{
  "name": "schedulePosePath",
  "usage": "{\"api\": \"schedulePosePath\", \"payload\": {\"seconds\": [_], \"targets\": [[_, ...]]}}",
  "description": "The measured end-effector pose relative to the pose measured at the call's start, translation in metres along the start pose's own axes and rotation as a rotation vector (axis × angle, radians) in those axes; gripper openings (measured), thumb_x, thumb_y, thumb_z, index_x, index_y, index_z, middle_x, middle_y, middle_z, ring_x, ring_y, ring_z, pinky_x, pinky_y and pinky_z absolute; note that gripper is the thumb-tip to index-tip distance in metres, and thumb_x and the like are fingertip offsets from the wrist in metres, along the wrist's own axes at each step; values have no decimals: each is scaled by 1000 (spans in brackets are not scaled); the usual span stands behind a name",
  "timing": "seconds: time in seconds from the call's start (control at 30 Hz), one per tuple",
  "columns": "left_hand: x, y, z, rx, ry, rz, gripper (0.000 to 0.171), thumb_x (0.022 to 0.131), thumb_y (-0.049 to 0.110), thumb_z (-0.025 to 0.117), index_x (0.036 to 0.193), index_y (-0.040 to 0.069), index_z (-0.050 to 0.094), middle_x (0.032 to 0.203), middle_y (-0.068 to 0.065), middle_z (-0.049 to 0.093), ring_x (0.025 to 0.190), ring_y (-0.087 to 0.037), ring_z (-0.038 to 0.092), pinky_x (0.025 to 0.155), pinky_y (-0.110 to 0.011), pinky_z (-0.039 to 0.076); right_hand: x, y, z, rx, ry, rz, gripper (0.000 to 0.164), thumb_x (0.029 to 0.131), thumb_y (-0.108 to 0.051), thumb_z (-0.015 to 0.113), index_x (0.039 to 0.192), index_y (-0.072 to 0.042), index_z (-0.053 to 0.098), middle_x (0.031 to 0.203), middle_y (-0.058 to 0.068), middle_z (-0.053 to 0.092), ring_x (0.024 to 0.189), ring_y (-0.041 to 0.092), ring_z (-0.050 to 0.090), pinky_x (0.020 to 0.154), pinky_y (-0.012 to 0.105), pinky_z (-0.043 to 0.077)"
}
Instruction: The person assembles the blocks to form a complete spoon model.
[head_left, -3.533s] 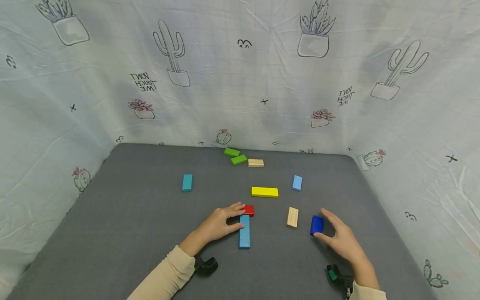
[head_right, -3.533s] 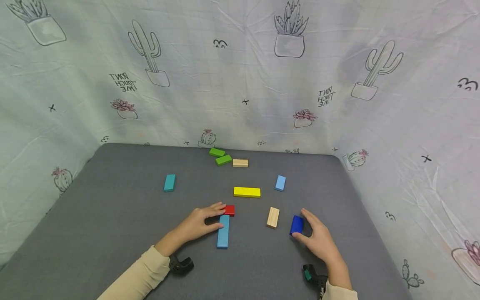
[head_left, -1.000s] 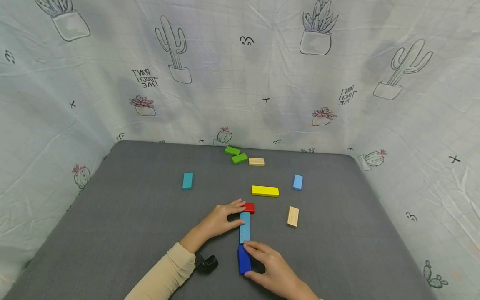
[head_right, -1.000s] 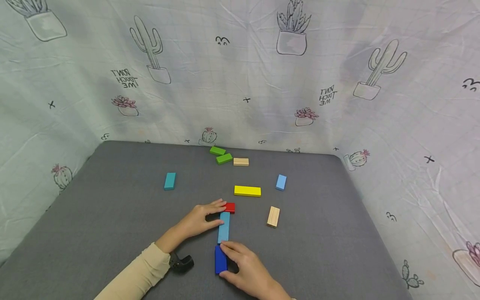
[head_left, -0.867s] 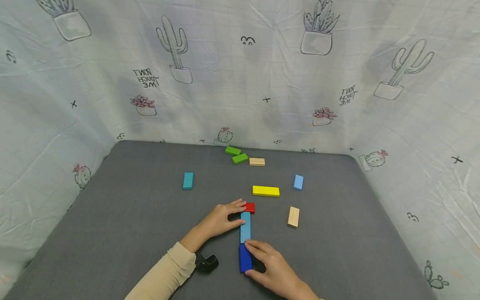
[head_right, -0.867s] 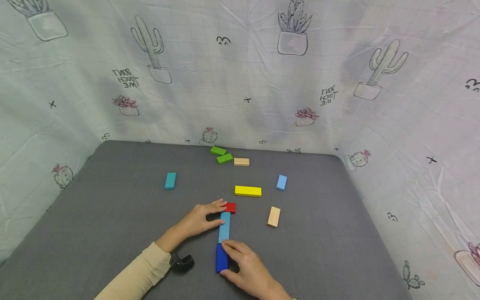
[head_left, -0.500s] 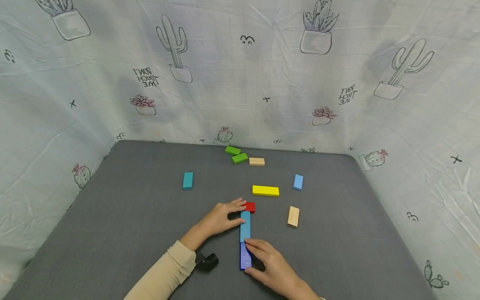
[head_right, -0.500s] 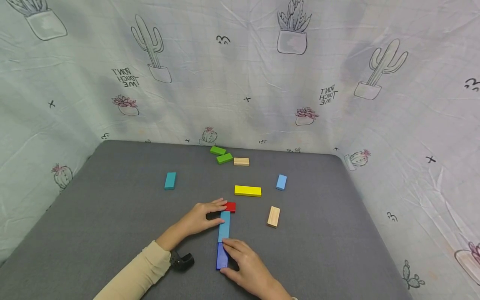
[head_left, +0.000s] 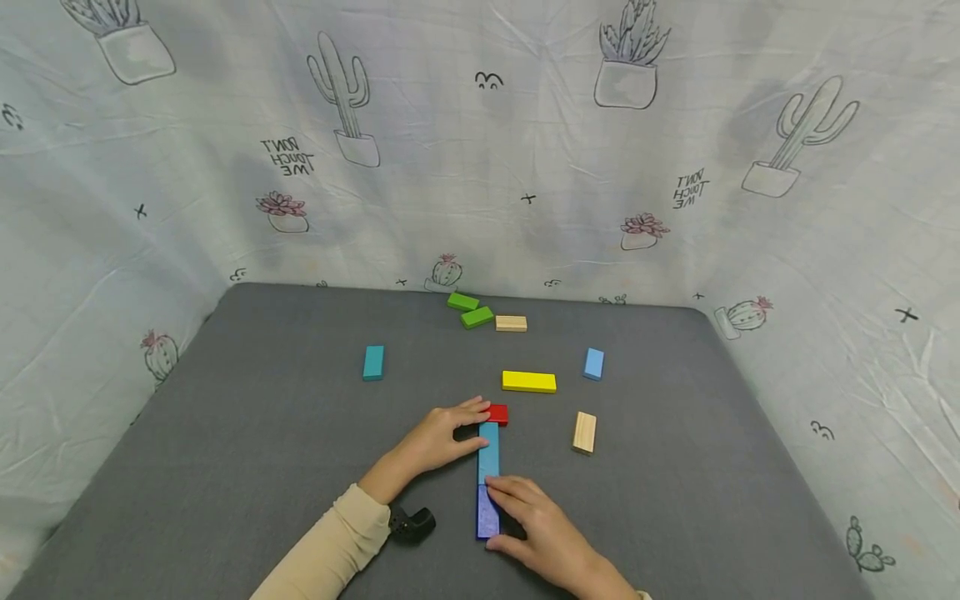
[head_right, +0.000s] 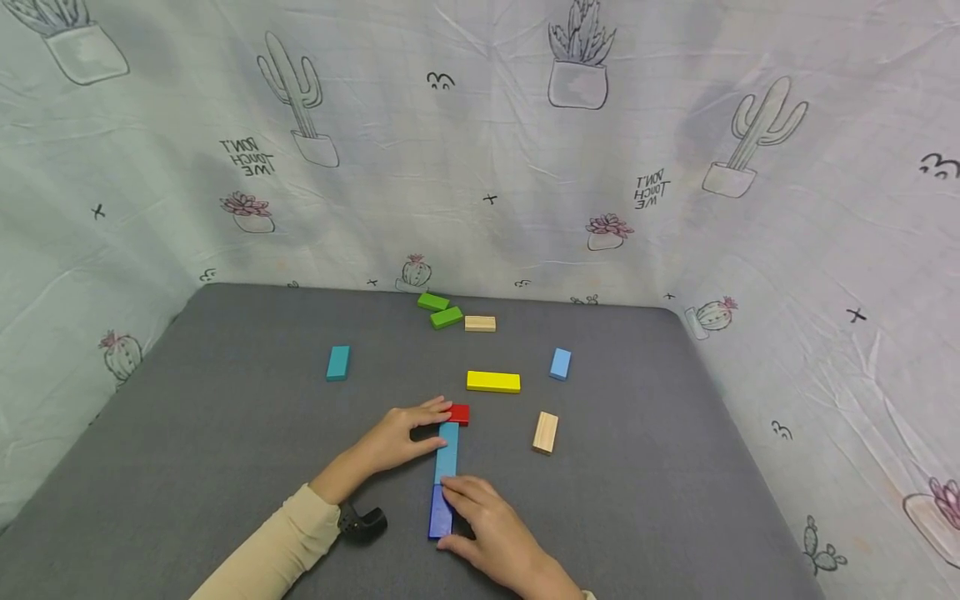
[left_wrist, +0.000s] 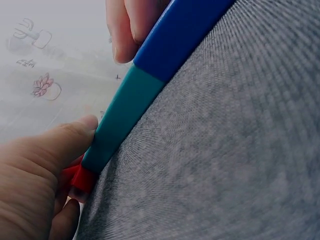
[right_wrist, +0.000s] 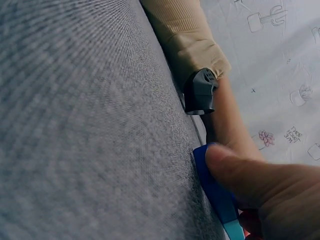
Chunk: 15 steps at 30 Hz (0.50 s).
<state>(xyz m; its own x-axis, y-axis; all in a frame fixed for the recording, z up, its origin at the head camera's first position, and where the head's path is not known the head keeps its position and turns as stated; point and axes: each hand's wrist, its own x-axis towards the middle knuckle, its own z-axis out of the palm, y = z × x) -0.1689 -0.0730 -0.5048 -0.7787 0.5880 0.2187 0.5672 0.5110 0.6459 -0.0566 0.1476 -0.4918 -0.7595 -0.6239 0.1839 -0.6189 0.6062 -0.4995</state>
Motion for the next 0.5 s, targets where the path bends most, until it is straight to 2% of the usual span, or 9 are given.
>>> {"api": "schedulePosePath", "payload": {"seconds": [0.2,0.5], "targets": [[-1,1,-2,4,5,7,49,89,32,66,131,7,58,141,-5,50,135,-20,41,105,-42,41,0,0,-5,92,46,24,67,82,-46,68,137,-11,52,142,0,49,126,18,48,97,40,49],[-1,1,-3,-6,1,6,50,90,32,66,131,6,57,142,-6,49,136,-21,40,106,-43,41,0,14,-24,83,200,115,62,79,-28,78,133,-8,55,138,1,53,124,19,52,94,41,51]]}}
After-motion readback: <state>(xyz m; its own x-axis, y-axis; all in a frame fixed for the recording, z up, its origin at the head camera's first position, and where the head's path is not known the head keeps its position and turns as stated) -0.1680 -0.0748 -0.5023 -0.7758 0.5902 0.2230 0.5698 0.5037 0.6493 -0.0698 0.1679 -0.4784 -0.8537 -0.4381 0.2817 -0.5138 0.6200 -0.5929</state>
